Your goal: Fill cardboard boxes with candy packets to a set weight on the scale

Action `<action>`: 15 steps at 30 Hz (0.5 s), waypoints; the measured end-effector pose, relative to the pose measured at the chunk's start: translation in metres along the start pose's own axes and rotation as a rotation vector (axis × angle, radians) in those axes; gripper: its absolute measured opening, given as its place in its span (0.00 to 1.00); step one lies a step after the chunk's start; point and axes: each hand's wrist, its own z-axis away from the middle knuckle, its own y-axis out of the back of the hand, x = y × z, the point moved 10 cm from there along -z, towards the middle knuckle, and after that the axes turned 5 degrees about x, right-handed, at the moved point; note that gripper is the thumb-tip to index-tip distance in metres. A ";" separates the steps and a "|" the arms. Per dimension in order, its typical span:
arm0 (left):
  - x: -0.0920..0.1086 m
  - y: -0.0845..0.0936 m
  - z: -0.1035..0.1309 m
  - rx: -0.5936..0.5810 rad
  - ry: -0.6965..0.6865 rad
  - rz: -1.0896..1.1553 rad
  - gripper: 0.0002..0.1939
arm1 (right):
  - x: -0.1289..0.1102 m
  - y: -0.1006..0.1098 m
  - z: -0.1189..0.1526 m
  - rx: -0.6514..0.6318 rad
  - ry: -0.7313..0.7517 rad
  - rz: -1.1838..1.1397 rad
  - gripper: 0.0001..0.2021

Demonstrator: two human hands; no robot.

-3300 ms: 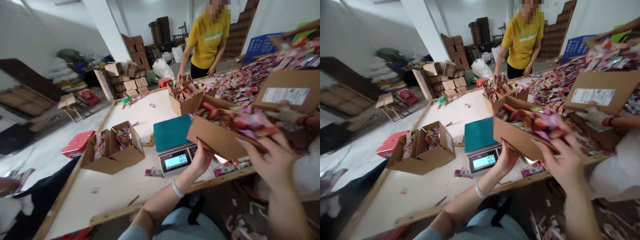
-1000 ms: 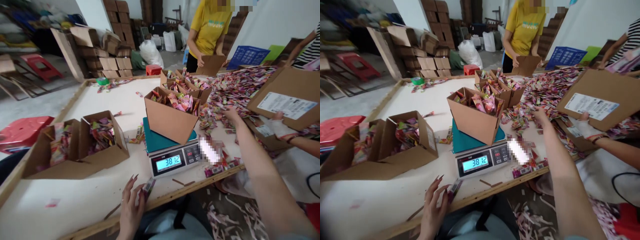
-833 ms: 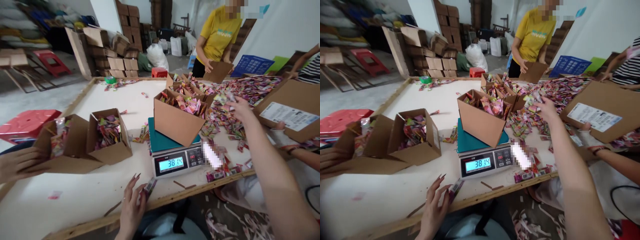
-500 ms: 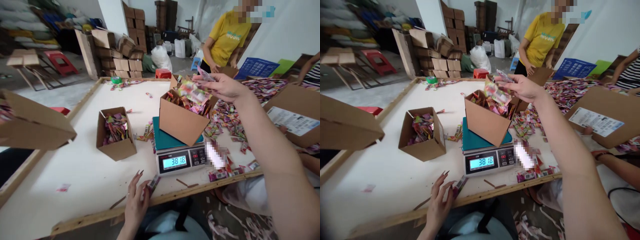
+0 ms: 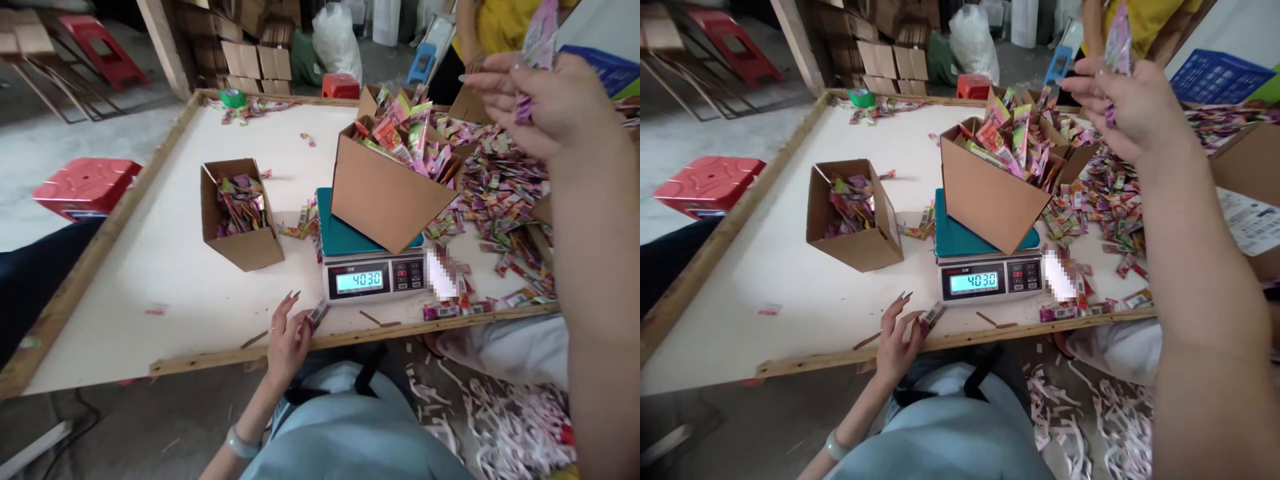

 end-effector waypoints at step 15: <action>-0.140 0.029 -0.108 0.480 0.533 0.026 0.78 | 0.055 0.092 0.006 0.332 -0.127 0.274 0.16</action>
